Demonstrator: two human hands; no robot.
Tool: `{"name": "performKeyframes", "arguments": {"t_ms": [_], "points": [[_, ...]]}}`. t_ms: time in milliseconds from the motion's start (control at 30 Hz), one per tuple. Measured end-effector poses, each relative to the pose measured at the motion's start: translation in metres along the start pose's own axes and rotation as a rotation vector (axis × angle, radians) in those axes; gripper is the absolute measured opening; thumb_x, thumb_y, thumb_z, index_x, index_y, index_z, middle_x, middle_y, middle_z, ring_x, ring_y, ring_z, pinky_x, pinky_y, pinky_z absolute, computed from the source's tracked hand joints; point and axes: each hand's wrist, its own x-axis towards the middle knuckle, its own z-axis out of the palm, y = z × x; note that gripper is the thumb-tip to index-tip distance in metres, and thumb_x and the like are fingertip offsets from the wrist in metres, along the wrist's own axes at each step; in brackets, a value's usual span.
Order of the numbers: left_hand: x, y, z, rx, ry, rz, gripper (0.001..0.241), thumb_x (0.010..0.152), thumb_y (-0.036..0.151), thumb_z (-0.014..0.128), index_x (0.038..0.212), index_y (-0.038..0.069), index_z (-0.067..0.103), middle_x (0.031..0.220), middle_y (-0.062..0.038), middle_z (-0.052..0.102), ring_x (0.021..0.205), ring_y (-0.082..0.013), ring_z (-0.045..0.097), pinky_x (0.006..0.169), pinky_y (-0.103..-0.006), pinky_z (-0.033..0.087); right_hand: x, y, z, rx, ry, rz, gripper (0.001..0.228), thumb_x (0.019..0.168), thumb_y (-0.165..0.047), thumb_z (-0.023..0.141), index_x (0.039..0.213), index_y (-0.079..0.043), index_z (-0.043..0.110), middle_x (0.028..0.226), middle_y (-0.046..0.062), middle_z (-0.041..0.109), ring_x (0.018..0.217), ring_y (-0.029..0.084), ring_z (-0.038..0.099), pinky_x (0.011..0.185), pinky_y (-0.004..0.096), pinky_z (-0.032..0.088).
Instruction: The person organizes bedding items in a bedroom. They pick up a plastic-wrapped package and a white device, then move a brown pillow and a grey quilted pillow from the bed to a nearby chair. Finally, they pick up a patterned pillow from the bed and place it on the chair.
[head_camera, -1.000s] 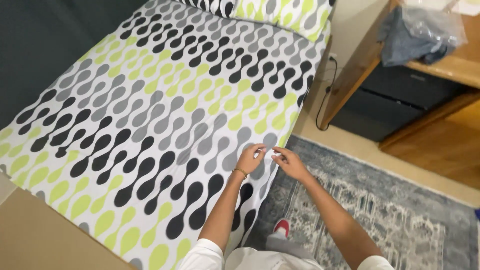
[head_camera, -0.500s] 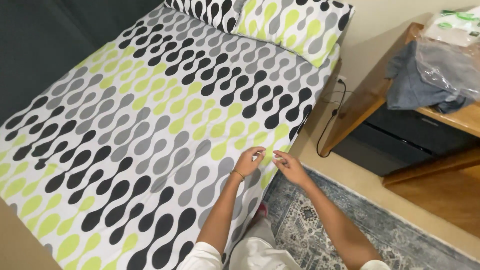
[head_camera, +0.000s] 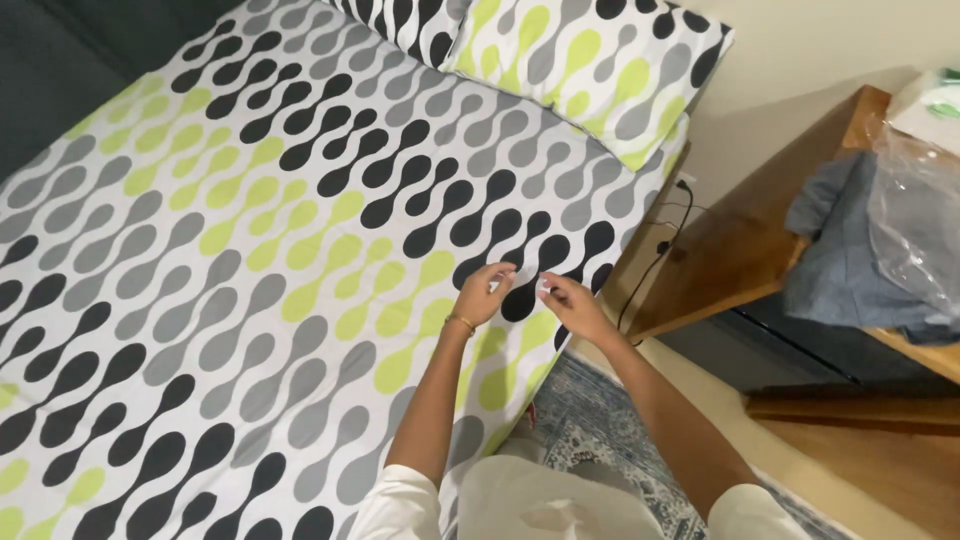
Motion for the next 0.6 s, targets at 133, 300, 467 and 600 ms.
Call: {"name": "performKeyframes", "arguments": {"t_ms": [133, 300, 467, 600], "points": [[0.049, 0.006, 0.010, 0.010, 0.018, 0.026, 0.023, 0.101, 0.032, 0.065, 0.119, 0.020, 0.072, 0.105, -0.013, 0.073, 0.100, -0.0355, 0.072, 0.087, -0.0443, 0.058, 0.050, 0.023, -0.017, 0.019, 0.046, -0.065, 0.038, 0.094, -0.017, 0.075, 0.131, -0.013, 0.070, 0.110, 0.019, 0.073, 0.091, 0.033, 0.074, 0.071, 0.039, 0.062], [0.085, 0.012, 0.021, -0.014, 0.034, 0.015, 0.022, 0.101, 0.028, 0.065, 0.118, 0.017, 0.073, 0.103, -0.014, 0.073, 0.100, -0.0371, 0.072, 0.090, -0.0447, 0.060, 0.088, 0.033, -0.045, 0.031, 0.036, -0.065, 0.037, 0.095, -0.019, 0.076, 0.130, -0.011, 0.070, 0.110, 0.017, 0.073, 0.093, 0.029, 0.074, 0.072, 0.036, 0.062], [0.130, 0.004, 0.035, -0.013, -0.012, -0.056, 0.025, 0.102, 0.031, 0.064, 0.120, 0.016, 0.073, 0.107, -0.016, 0.073, 0.103, -0.0377, 0.072, 0.090, -0.0479, 0.059, 0.134, 0.035, -0.066, 0.028, -0.023, -0.033, 0.037, 0.096, -0.020, 0.074, 0.132, -0.010, 0.070, 0.114, 0.018, 0.072, 0.099, 0.034, 0.073, 0.078, 0.040, 0.061], [0.189, -0.003, 0.043, -0.008, 0.021, -0.071, 0.027, 0.102, 0.030, 0.065, 0.121, 0.013, 0.072, 0.108, -0.019, 0.073, 0.104, -0.0408, 0.071, 0.091, -0.0477, 0.059, 0.197, 0.052, -0.083, 0.015, -0.076, -0.020, 0.042, 0.097, -0.023, 0.073, 0.135, -0.007, 0.066, 0.121, 0.020, 0.070, 0.108, 0.039, 0.070, 0.088, 0.046, 0.058]]}}
